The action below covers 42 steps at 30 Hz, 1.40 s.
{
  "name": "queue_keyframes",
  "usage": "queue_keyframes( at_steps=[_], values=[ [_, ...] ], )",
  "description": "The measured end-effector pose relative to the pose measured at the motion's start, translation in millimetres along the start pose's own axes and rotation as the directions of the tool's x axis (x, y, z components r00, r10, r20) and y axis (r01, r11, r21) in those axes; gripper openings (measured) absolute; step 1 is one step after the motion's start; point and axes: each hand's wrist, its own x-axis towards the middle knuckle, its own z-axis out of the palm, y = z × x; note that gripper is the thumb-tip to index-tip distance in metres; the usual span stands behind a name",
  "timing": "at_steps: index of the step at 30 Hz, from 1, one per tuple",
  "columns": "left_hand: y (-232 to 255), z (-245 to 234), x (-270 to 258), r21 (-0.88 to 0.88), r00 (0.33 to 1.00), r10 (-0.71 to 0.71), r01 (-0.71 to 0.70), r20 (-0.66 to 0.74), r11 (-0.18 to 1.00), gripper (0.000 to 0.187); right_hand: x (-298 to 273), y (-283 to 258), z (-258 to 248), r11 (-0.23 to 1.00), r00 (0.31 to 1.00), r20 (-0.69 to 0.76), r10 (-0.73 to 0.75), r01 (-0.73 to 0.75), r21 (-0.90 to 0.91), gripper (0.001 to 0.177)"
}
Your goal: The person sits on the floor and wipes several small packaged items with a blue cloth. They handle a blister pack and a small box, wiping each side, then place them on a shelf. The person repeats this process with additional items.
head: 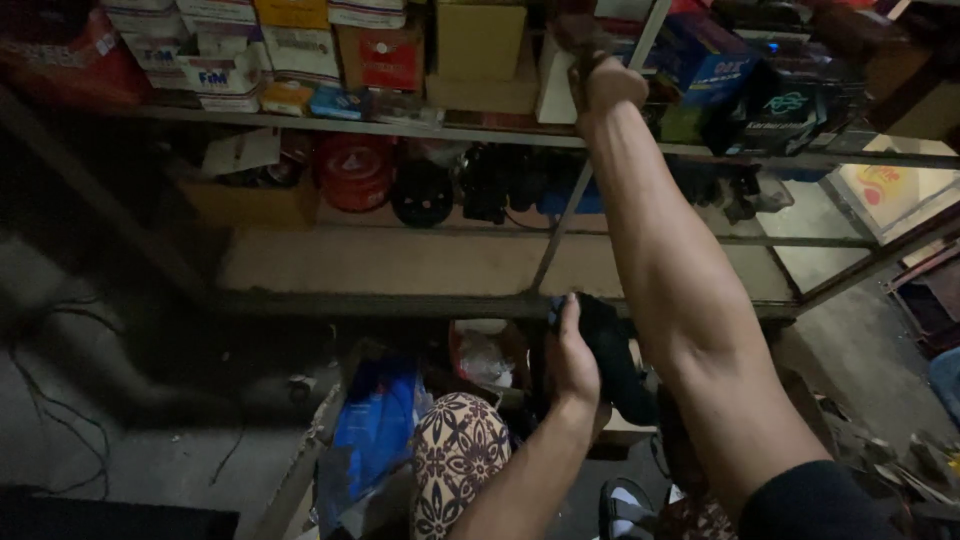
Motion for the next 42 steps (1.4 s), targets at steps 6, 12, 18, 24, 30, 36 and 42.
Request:
queue_keyframes(
  at_steps=[6,12,18,24,30,36,42],
  values=[
    [-58.4,-29.6,27.1,-0.601,0.63,0.376,0.186,0.68,0.777,0.042,-12.3,0.0,6.2,0.677,0.997,0.058,0.045,-0.074,0.732,0.04],
    [0.1,2.7,-7.1,-0.047,0.993,0.108,-0.11,-0.053,0.993,0.04,-23.4,3.4,9.2,-0.099,0.99,0.131,0.059,-0.125,0.987,0.042],
    [14.0,-0.7,-12.0,-0.071,0.999,-0.032,0.03,-0.023,0.997,0.048,-141.3,6.8,-30.3,-0.355,0.984,0.174,0.038,-0.15,0.923,0.053],
    [18.2,4.1,-12.5,-0.173,0.985,0.166,-0.155,0.052,0.973,0.04,-283.6,50.1,23.0,0.142,0.955,0.114,-0.274,-0.077,0.987,0.055],
    [2.5,-4.6,-6.2,-0.136,0.909,0.141,-0.094,0.392,0.986,0.049,-370.5,75.9,89.1,-0.367,0.795,0.211,-0.569,-0.475,0.8,0.065],
    [-31.4,20.3,12.8,0.237,0.756,0.165,-0.392,0.633,0.889,0.059,-384.9,93.3,192.4,-0.654,0.845,0.072,-0.53,-0.461,0.6,0.065],
    [-57.2,36.7,70.5,0.463,0.834,0.072,-0.373,0.547,0.804,0.076,-370.5,128.8,145.7,-0.751,0.958,0.266,-0.106,-0.253,0.611,0.051]
  ],
)
